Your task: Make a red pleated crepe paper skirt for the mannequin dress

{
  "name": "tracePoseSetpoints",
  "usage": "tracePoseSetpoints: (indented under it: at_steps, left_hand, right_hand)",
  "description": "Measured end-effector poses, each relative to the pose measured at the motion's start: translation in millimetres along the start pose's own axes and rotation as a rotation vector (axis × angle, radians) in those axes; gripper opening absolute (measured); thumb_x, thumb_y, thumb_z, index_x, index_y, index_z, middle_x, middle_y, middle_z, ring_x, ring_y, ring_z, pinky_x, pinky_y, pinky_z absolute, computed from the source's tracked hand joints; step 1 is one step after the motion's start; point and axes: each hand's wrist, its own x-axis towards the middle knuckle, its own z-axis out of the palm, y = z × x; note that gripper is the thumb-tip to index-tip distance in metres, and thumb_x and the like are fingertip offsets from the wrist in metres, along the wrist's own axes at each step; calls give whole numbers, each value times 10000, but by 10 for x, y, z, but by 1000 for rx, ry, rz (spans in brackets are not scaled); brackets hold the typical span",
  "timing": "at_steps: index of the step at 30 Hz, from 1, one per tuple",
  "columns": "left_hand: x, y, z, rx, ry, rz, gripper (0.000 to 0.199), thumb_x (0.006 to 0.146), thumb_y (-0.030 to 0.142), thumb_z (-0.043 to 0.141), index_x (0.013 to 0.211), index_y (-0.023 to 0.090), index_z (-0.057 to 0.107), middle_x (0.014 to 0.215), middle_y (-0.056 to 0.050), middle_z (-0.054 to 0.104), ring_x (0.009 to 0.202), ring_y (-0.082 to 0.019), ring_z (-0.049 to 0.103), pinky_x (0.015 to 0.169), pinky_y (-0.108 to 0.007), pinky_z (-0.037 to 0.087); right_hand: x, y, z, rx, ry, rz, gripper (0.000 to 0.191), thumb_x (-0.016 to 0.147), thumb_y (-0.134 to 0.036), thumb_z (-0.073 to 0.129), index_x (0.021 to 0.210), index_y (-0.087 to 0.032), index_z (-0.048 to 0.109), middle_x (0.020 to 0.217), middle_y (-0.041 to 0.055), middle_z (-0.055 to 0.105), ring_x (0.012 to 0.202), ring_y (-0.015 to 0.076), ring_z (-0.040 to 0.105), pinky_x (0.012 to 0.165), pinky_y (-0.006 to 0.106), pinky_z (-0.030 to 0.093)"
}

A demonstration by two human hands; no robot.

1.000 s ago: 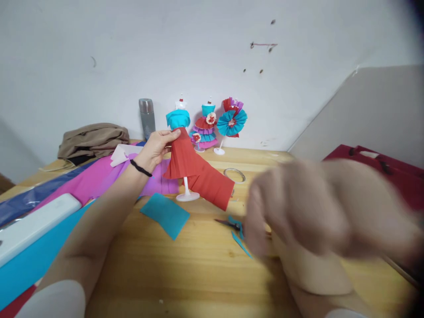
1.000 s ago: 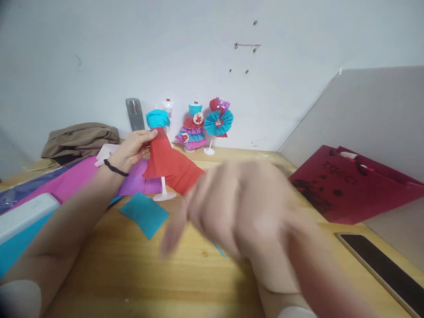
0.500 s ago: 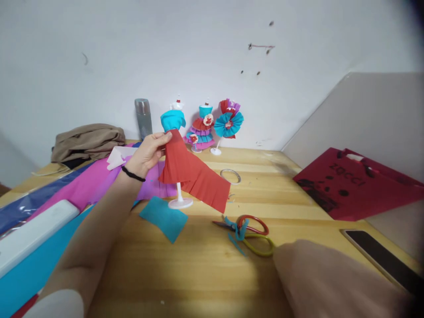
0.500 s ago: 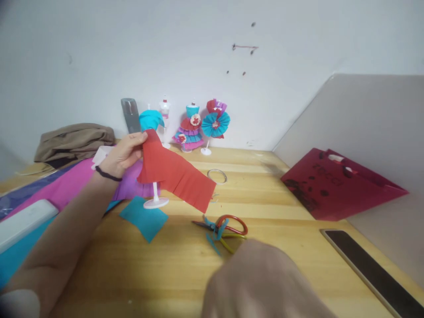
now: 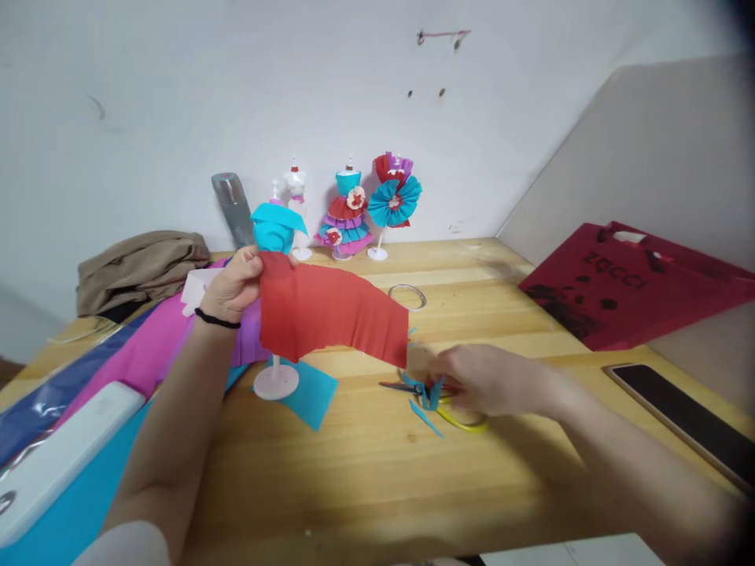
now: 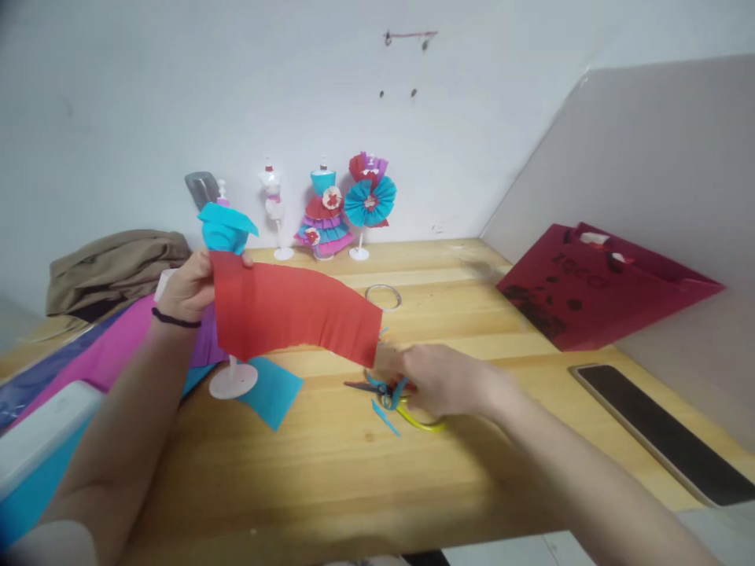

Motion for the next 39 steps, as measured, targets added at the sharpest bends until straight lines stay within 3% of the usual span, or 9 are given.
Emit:
tracePoseSetpoints:
  at_steps: [3,8,14,17,20,25,29,32,39]
  left_hand:
    - [10,-52,-8,-43,64,43,507,392,535,949,681,180,733,737,-72,750,936,-320,725,806,-392,594]
    - [15,-77,114,-5,90,51,507,391,546,946,668,179,732,742,-63,761,762,-256,724,728,-351,584]
    - [-28,-74,364,133,-55,27,390,556,394,920,812,133,784,775,-75,764,730,-207,708,740,-303,549]
    - [-50,-119,432,122,-78,11,388,571,380,909,853,142,791,829,-78,771,800,-223,713,801,-321,542]
    - [-40,-190,451,127,-104,4,367,597,374,894,871,152,791,892,-81,772,910,-249,710,884,-345,520]
    - [7,-282,444,176,-104,0,261,623,344,876,769,158,765,810,-47,744,865,-227,688,865,-349,512]
    - [18,-288,465,264,11,-8,235,609,317,885,691,166,726,704,-24,698,757,-203,651,758,-332,509]
    - [11,-258,491,372,76,41,219,628,313,868,709,170,724,677,-13,675,704,-177,613,685,-301,485]
    - [-16,-184,565,619,211,207,212,661,339,784,731,154,706,685,0,642,642,-132,537,598,-256,404]
  right_hand:
    - [-191,94,97,26,-129,31,247,713,-54,546,709,-290,616,731,59,693,614,212,594,550,349,330]
    - [-41,63,-2,210,5,-78,119,864,-241,560,770,-250,632,744,54,693,645,199,608,623,337,419]
    - [660,-116,-157,670,434,-285,207,834,-396,645,860,-191,660,902,72,714,842,214,662,802,381,521]
    - [1087,-139,-197,809,571,-372,386,801,-424,704,1132,-231,651,1257,102,663,1164,259,618,983,436,489]
    - [1414,-108,-149,923,457,-482,586,811,-504,700,1334,-289,549,1467,75,535,1363,247,488,1137,451,366]
    - [1585,-68,13,1113,369,-399,547,758,-557,722,1208,-255,638,1090,47,696,1066,211,629,977,394,468]
    - [1498,-93,16,1117,349,-327,355,668,-440,787,893,-184,687,832,14,677,772,162,615,748,309,488]
    - [1374,-144,-51,970,349,-299,248,698,-391,740,699,-168,633,697,-5,626,673,138,557,686,287,449]
    - [1048,-296,-210,565,487,-295,245,802,-360,581,641,-178,559,631,-13,517,637,135,478,615,285,348]
